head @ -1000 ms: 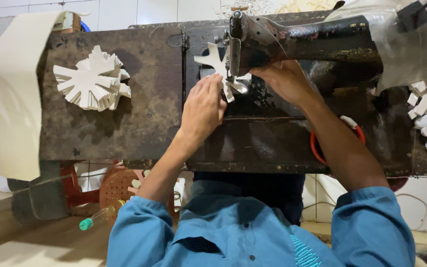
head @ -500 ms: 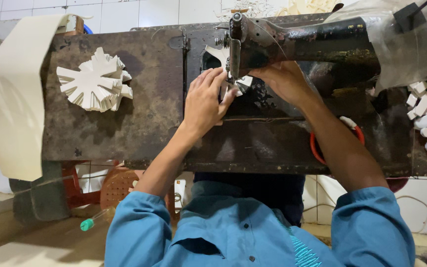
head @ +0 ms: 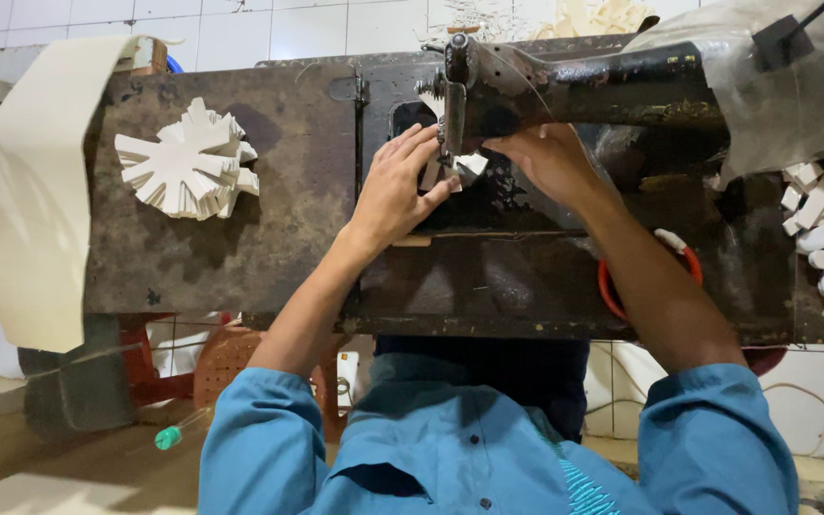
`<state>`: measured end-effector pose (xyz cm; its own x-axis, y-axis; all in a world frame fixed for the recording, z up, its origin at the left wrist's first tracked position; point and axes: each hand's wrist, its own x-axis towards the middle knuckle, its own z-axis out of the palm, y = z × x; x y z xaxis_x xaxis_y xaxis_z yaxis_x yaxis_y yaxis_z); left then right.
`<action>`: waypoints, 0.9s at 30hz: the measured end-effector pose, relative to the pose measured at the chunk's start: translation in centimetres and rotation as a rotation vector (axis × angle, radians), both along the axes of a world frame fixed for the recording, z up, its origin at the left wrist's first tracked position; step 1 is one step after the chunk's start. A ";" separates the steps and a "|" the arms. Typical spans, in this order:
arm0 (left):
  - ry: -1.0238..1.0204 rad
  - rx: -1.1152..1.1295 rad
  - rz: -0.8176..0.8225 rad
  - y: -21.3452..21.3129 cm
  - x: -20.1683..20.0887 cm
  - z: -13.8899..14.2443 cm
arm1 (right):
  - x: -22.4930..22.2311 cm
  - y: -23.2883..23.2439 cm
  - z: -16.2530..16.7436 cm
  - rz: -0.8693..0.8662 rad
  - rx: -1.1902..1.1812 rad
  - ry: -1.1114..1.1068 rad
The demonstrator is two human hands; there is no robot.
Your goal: The person sits on the floor cutting strips of light-colored material into small pieces with scissors, then moves to a treadle sewing machine and stitches the cut pieces together into flower-shaped decorative pieces, stacking finished pieces on the machine table and trimming threads with scissors.
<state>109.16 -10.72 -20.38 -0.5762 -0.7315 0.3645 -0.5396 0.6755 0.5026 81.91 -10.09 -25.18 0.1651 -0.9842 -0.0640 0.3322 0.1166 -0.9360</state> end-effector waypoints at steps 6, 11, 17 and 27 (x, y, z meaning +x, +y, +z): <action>-0.016 0.009 -0.034 0.0 0.2 -0.5 | 0.1 -0.1 0.1 0.038 -0.068 -0.081; -0.044 0.043 -0.083 -1.0 0.7 -0.8 | 0.3 0.1 0.9 -0.004 0.018 0.057; -0.065 0.086 -0.130 -1.8 1.1 -0.9 | 0.4 0.3 1.1 0.015 -0.007 0.053; -0.044 0.072 -0.151 -2.1 1.3 -1.2 | 0.3 -0.2 0.1 -0.010 0.013 0.028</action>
